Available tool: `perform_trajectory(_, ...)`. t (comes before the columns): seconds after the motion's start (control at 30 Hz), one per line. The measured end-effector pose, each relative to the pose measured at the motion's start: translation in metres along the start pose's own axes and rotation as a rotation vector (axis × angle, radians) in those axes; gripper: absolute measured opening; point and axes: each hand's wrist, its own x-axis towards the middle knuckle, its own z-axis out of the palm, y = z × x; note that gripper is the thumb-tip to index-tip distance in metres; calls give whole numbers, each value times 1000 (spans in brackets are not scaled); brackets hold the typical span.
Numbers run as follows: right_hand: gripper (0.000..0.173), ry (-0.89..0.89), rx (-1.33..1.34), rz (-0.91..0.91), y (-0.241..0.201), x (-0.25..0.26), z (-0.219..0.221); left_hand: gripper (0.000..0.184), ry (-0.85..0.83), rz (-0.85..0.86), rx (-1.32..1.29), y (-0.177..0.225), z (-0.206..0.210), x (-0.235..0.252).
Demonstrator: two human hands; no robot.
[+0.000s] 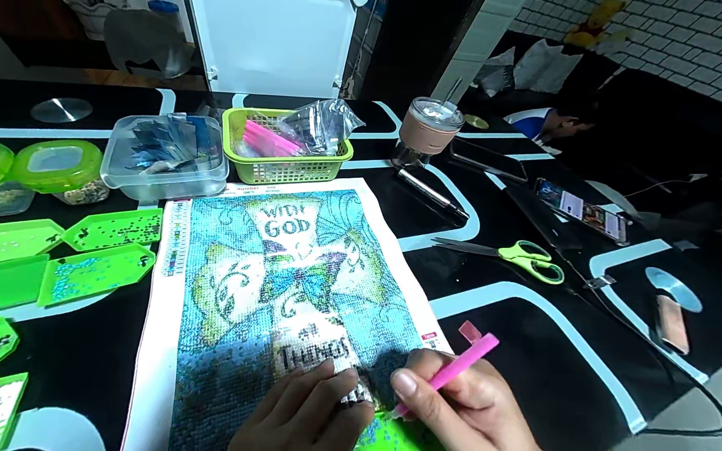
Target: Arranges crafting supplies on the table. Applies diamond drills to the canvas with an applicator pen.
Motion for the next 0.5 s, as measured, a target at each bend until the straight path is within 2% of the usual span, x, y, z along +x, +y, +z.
perform_trajectory(0.5,27,-1,-8,-23,3,-4,5,41,4,5,8,0,0,1)
